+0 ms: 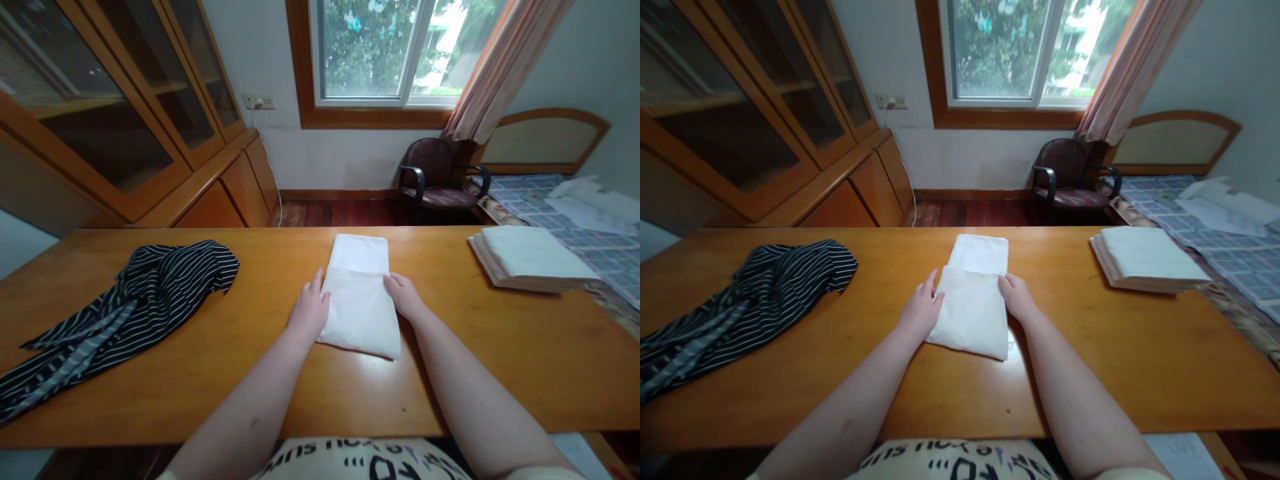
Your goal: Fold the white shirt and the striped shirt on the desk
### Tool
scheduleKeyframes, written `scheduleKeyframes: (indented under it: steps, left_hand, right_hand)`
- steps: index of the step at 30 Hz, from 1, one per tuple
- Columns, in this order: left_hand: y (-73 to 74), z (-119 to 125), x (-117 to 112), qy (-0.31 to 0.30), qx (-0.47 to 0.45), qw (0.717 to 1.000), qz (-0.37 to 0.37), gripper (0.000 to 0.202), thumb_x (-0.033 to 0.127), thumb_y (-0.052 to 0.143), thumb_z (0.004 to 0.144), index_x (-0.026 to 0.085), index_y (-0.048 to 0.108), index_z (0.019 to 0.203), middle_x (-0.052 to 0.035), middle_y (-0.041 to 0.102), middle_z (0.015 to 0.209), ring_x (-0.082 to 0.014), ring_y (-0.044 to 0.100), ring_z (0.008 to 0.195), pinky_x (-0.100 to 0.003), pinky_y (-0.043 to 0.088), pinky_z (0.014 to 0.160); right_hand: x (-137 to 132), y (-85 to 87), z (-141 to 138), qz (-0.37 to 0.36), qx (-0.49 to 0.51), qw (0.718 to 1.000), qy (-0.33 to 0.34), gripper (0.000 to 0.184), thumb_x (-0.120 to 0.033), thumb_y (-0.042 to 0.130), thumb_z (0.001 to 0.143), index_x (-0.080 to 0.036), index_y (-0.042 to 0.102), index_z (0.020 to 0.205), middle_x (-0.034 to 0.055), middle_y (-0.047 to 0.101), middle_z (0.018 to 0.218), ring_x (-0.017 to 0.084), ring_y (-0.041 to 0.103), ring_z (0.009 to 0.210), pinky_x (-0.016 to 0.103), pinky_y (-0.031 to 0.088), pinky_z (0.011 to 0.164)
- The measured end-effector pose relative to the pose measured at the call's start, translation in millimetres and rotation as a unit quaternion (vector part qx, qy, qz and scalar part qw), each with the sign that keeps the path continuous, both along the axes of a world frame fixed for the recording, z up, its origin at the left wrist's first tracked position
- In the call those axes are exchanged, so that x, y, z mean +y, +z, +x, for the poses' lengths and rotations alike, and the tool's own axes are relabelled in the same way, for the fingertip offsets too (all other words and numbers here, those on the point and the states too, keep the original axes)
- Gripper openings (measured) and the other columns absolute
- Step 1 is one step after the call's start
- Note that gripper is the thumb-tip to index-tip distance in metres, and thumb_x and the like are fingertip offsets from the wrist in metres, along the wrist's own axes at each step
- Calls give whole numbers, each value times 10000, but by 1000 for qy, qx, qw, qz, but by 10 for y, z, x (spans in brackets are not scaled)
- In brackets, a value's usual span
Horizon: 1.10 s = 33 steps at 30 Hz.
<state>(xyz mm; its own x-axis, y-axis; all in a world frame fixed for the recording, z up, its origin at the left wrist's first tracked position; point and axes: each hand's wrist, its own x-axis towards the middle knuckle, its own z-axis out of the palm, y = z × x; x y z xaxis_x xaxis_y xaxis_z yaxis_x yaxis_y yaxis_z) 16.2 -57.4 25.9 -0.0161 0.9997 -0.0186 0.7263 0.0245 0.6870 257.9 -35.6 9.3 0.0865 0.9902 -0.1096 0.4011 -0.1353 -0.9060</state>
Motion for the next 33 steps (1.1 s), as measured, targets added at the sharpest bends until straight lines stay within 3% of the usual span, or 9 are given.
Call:
scheduleKeyframes:
  steps: [2,5,9,12,14,18,22,26,33]
  left_hand:
    - [96,61,-69,-28,86,994,62,606,304,484,876,164,346,1450,-192,479,1351,-318,495,1203,-432,371,1008]
    - [138,165,-104,-172,154,966,118,538,353,463,895,208,415,1411,-122,377,1482,-293,311,1367,-449,219,1127]
    - [26,235,-53,-281,194,938,59,584,437,460,891,250,376,1438,-78,274,1546,-266,163,1437,-469,117,1157]
    - [-52,238,-17,-268,208,940,22,701,521,485,857,262,291,1478,-100,153,1577,-288,108,1446,-498,124,1145]
    - [-73,237,-9,-255,216,942,14,770,568,501,828,254,260,1490,-124,110,1580,-302,89,1447,-526,114,1136]
    - [-78,242,-13,-244,221,944,8,802,603,495,813,263,241,1494,-123,114,1578,-303,101,1446,-572,64,1126]
    - [-90,246,-20,-236,209,949,3,785,614,476,820,280,243,1492,-102,148,1575,-304,117,1443,-584,72,1121]
    - [-106,244,-27,-218,193,957,0,767,620,451,829,294,243,1491,-77,154,1576,-310,123,1442,-591,78,1121]
    - [-112,114,49,-186,184,965,-10,549,400,304,946,253,304,1475,-72,214,1562,-275,188,1431,-505,162,1137]
  right_hand:
    - [2,25,0,2,-71,997,11,342,-443,411,802,-174,561,655,1,576,612,150,510,601,243,353,526]
    - [-5,86,3,0,-195,981,-6,341,-456,451,812,-179,575,659,21,595,634,158,529,628,250,351,555]
    - [-15,144,10,-40,-279,957,-61,299,-456,529,791,-173,617,746,64,643,714,185,570,682,273,395,613]
    - [-40,184,17,-25,-290,954,-79,344,-419,556,787,-133,633,962,126,673,916,237,610,850,325,454,744]
    - [-80,238,18,49,-305,948,-76,434,-379,534,811,-111,582,1148,167,631,1128,267,578,1038,372,439,893]
    - [-205,345,-47,161,-314,929,111,500,-394,398,911,-183,465,1359,109,452,1430,238,409,1309,395,314,1085]
    - [-294,276,-188,40,-380,893,238,647,-485,355,918,-166,304,1479,120,260,1539,259,222,1419,479,217,1125]
    - [-305,149,-253,-23,-437,872,218,749,-551,317,913,-146,146,1519,120,117,1569,272,84,1446,564,104,1126]
    - [-297,144,-246,-34,-452,871,188,828,-609,308,894,-94,122,1516,138,77,1568,296,43,1447,589,28,1120]
